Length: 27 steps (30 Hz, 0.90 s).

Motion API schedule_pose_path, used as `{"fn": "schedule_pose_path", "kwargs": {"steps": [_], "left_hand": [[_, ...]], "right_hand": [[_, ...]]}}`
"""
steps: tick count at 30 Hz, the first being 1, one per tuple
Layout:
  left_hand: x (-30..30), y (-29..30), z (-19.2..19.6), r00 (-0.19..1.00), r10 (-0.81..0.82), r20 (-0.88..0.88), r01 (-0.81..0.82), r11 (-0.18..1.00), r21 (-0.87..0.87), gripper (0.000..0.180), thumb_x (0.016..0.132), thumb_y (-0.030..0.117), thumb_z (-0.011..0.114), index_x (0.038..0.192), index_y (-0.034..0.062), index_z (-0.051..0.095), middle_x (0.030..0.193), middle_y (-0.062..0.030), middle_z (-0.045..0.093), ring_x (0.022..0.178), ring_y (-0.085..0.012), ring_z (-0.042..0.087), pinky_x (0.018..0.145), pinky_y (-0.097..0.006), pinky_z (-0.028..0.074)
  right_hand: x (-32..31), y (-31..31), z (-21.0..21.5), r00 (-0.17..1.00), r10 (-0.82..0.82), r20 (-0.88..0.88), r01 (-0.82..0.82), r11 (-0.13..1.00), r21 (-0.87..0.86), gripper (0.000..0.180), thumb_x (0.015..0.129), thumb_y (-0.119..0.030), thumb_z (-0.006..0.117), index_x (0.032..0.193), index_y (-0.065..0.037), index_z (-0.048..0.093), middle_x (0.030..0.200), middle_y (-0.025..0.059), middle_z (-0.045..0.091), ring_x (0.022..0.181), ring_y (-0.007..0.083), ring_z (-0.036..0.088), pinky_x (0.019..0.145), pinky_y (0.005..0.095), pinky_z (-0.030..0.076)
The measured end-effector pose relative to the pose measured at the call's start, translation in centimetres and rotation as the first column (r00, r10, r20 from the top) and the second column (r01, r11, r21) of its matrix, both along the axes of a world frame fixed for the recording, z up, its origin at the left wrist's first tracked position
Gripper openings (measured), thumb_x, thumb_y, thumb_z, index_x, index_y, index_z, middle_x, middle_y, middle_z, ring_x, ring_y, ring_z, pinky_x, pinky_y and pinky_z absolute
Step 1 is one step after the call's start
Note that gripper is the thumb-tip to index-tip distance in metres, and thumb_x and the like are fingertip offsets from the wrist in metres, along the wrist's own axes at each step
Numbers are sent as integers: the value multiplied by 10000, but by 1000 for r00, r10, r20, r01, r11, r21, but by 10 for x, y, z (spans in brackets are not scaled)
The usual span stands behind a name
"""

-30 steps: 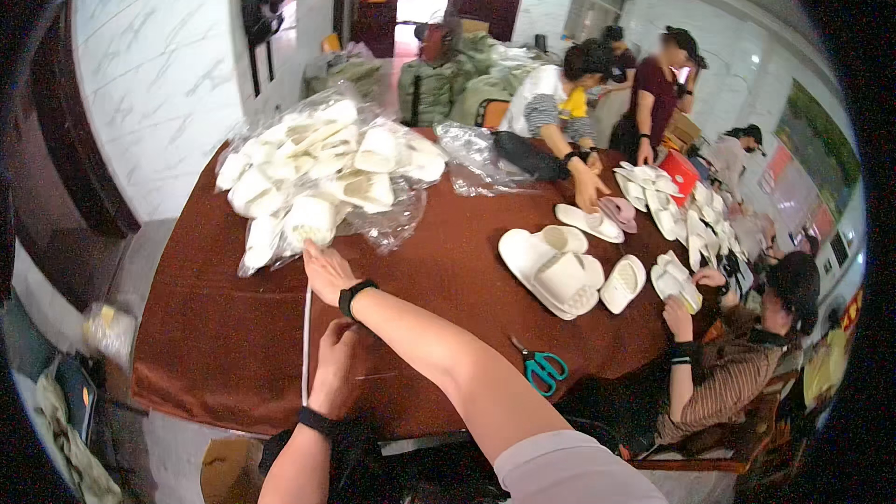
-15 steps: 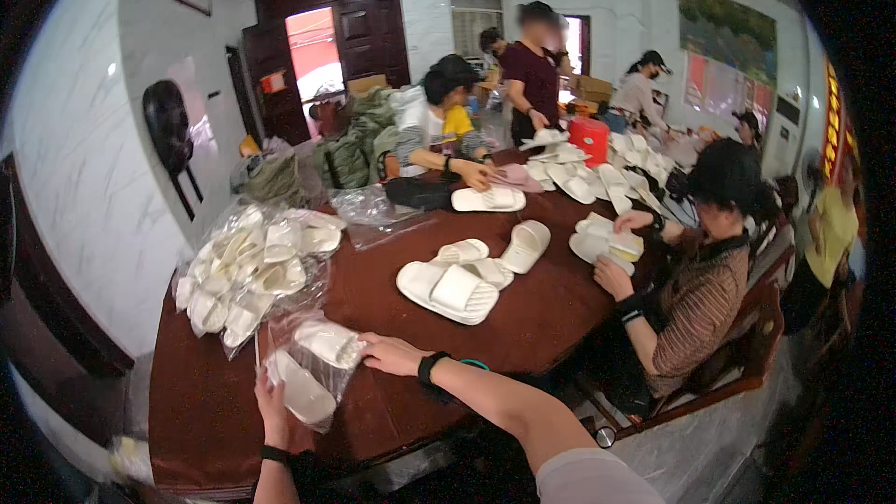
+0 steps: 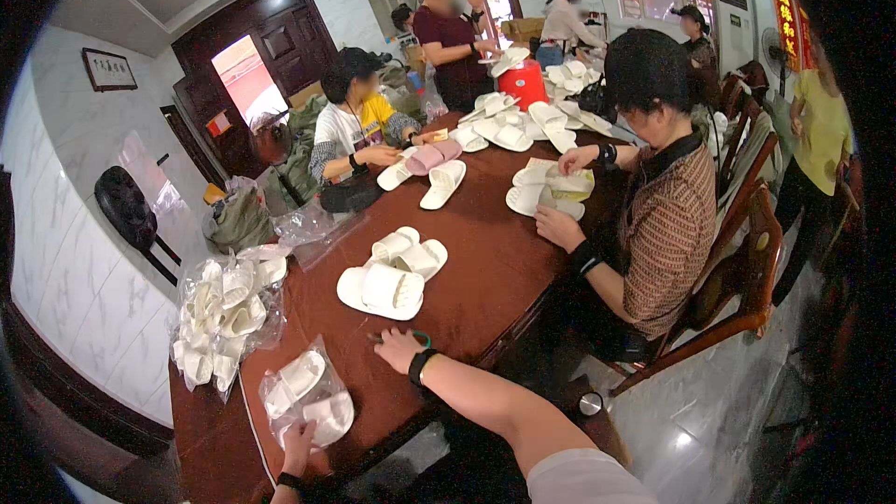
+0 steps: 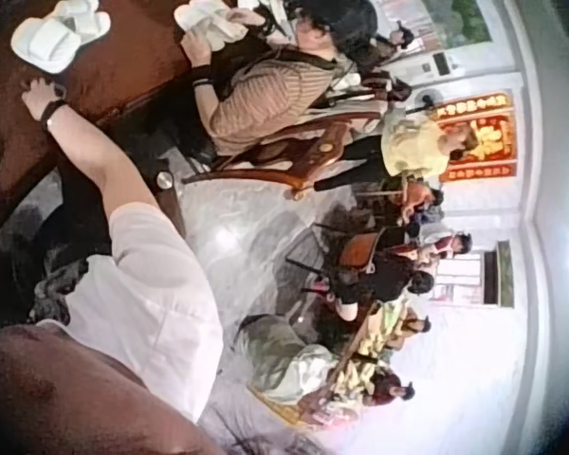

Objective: Packaging finished slippers into plastic bags and placing them into a large industrial sack.

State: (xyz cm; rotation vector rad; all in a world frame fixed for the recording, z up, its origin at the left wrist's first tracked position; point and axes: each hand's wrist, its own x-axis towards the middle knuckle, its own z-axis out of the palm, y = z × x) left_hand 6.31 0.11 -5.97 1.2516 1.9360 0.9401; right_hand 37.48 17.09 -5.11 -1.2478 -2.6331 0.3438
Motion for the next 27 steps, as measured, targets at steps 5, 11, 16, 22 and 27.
{"fn": "schedule_pose_path", "kwargs": {"steps": [5,11,16,22,27], "left_hand": [[22,15,28,995,29,-96,-22,998,67,326,880,230,668,1086,-14,601,997,-158,632,736,-239,650,539,-361,547],[-40,-6,-1,741,290,-605,-136,948,288,579,767,191,745,1262,36,486,1240,-217,511,1148,-404,475,937,-489,407],[-98,-15,-45,945,298,131,-326,873,362,297,792,48,678,1073,-9,598,1091,-178,541,1035,-340,524,865,-397,460],[-82,-4,-15,809,588,-6,-335,469,817,32,892,4,532,880,-7,560,975,-60,542,813,-158,539,758,-278,447],[-75,-16,9,888,337,313,-459,700,548,162,965,114,493,858,16,565,758,19,517,701,-90,473,652,-235,402]], "right_hand": [[-20,-2,8,954,126,-273,-50,962,270,249,821,-82,548,1064,-66,601,1070,164,529,1005,348,538,799,436,487],[-44,-44,11,927,340,-157,-335,941,54,406,833,-140,609,1235,-158,556,1094,144,505,976,340,562,790,419,509],[-62,-37,12,968,178,-178,-208,964,-163,339,852,-149,557,1191,-151,567,1009,145,539,951,347,567,827,447,489],[-61,-22,-8,946,78,-314,-146,969,-201,133,835,-67,512,967,-69,508,990,177,571,929,380,575,765,473,468],[-52,-17,-8,940,-9,-341,-46,987,-152,103,854,-86,510,947,-63,473,864,163,605,882,380,595,742,492,462]]}}
